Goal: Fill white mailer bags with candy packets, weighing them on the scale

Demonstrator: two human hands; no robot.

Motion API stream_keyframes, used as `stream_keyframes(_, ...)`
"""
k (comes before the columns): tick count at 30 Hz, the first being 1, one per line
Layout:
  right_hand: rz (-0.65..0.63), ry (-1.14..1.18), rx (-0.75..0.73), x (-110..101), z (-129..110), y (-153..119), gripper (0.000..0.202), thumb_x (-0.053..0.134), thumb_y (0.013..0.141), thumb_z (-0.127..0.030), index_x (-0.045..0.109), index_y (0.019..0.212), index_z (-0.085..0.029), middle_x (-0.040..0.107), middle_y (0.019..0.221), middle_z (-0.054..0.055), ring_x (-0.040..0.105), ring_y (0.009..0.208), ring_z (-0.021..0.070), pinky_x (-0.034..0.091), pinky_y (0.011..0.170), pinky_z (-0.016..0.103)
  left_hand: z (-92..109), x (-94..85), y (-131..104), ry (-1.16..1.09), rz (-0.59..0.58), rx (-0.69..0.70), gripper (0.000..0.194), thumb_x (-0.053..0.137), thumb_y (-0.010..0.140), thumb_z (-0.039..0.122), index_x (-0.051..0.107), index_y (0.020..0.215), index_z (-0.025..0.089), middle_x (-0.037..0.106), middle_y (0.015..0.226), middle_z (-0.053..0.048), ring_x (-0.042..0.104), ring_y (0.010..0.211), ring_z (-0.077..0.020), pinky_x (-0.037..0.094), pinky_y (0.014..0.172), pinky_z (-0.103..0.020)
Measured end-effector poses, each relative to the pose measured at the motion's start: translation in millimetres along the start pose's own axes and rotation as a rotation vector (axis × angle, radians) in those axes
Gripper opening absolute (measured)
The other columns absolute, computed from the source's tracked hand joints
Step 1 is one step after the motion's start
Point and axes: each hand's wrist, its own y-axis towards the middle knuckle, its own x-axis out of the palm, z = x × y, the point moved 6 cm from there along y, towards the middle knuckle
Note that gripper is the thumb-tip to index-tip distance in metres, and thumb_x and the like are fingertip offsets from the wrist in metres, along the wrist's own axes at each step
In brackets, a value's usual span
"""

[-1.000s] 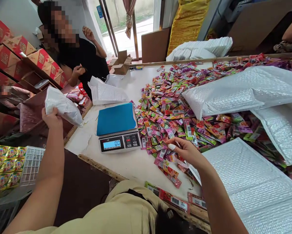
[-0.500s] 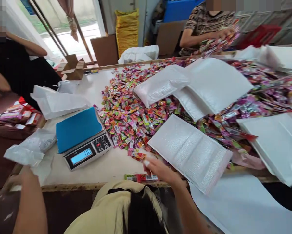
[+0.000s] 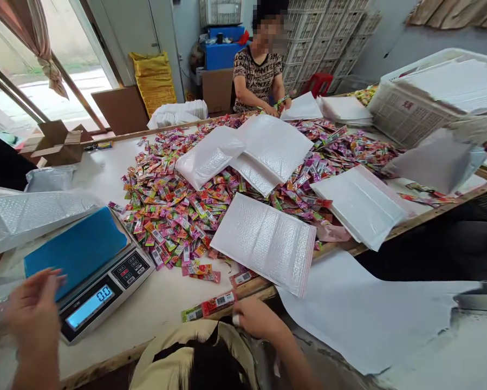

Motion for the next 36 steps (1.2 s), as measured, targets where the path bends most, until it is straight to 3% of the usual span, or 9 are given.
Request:
stream_keyframes(5,0.563,0.231,0.033,-102,-12,42,0.022,0.045,0.091,-0.022,0.066,0.087,-0.019,0.074,0.083,0.006,0.066,0.079,0.0189,0.039,0.071,0.026,43,154.8,-128,-0.008,-0.985,0.151,0.029,0.056,0.090,0.042,0.069,0.107,0.022,0.071,0.107,-0.008,0.069,0.090,-0.0211,0.058,0.078,-0.035)
stream_keyframes(7,0.635,0.297,0.039,-122,-17,65,0.019,0.047,0.091,-0.021,0.064,0.083,-0.020,0.072,0.075,0.004,0.064,0.073,0.0183,0.038,0.068,0.026,38,195.0,-193,0.113,-1.374,0.281,0.033,0.065,0.084,0.031,0.069,0.116,0.023,0.065,0.126,-0.011,0.064,0.110,-0.0242,0.055,0.091,-0.036)
stream_keyframes(10,0.637,0.337,-0.036,-135,-29,95,0.018,0.049,0.087,-0.013,0.065,0.083,-0.020,0.073,0.080,0.003,0.065,0.077,0.0170,0.042,0.072,0.025,14,226.6,-248,0.397,-1.603,0.411,0.041,0.068,0.076,0.014,0.070,0.116,0.022,0.061,0.129,-0.012,0.059,0.121,-0.0285,0.049,0.101,-0.040)
stream_keyframes(14,0.682,0.353,-0.069,-148,-22,109,0.041,0.044,0.077,0.002,0.066,0.106,-0.018,0.072,0.111,0.005,0.066,0.103,0.0144,0.046,0.092,0.024,-4,242.8,-254,0.537,-1.629,0.521,0.020,0.064,0.082,0.015,0.071,0.100,0.018,0.067,0.116,-0.012,0.061,0.114,-0.0292,0.047,0.098,-0.040)
stream_keyframes(17,0.774,0.377,0.032,-157,11,97,0.040,0.045,0.082,-0.005,0.063,0.117,-0.014,0.068,0.120,0.011,0.064,0.109,0.0192,0.046,0.100,0.032,-2,251.5,-219,0.575,-1.496,0.500,0.017,0.056,0.090,0.016,0.070,0.099,0.019,0.071,0.109,-0.009,0.064,0.109,-0.0251,0.047,0.094,-0.035)
stream_keyframes(23,0.977,0.262,0.632,-142,99,50,0.058,0.059,0.087,-0.029,0.051,0.140,-0.008,0.054,0.133,0.026,0.054,0.123,0.0391,0.043,0.101,0.048,10,284.3,-143,0.808,-1.122,0.311,0.024,0.050,0.096,0.023,0.065,0.115,0.020,0.069,0.115,-0.010,0.068,0.104,-0.0270,0.050,0.084,-0.036)
stream_keyframes(29,0.892,0.296,0.653,-110,95,75,0.091,0.072,0.080,-0.039,0.031,0.152,0.000,0.048,0.135,0.030,0.049,0.127,0.0415,0.041,0.103,0.045,19,289.0,-164,0.784,-1.138,0.316,0.039,0.039,0.097,0.015,0.061,0.130,0.018,0.065,0.126,-0.014,0.067,0.108,-0.0265,0.052,0.089,-0.036)
stream_keyframes(33,0.928,0.289,0.629,-110,90,79,0.080,0.069,0.080,-0.032,0.038,0.149,-0.007,0.048,0.134,0.026,0.051,0.125,0.0391,0.042,0.103,0.046,21,267.1,-181,0.628,-1.099,0.369,0.057,0.038,0.096,0.014,0.040,0.153,0.019,0.051,0.147,-0.017,0.064,0.116,-0.0248,0.053,0.091,-0.035)
stream_keyframes(36,1.052,0.310,0.660,-113,106,59,0.073,0.064,0.083,-0.036,0.042,0.148,-0.010,0.047,0.137,0.026,0.049,0.127,0.0412,0.041,0.104,0.053,23,262.1,-208,0.473,-1.231,0.595,0.056,0.042,0.093,0.012,0.051,0.146,0.026,0.046,0.155,-0.011,0.049,0.136,-0.0276,0.046,0.106,-0.042)
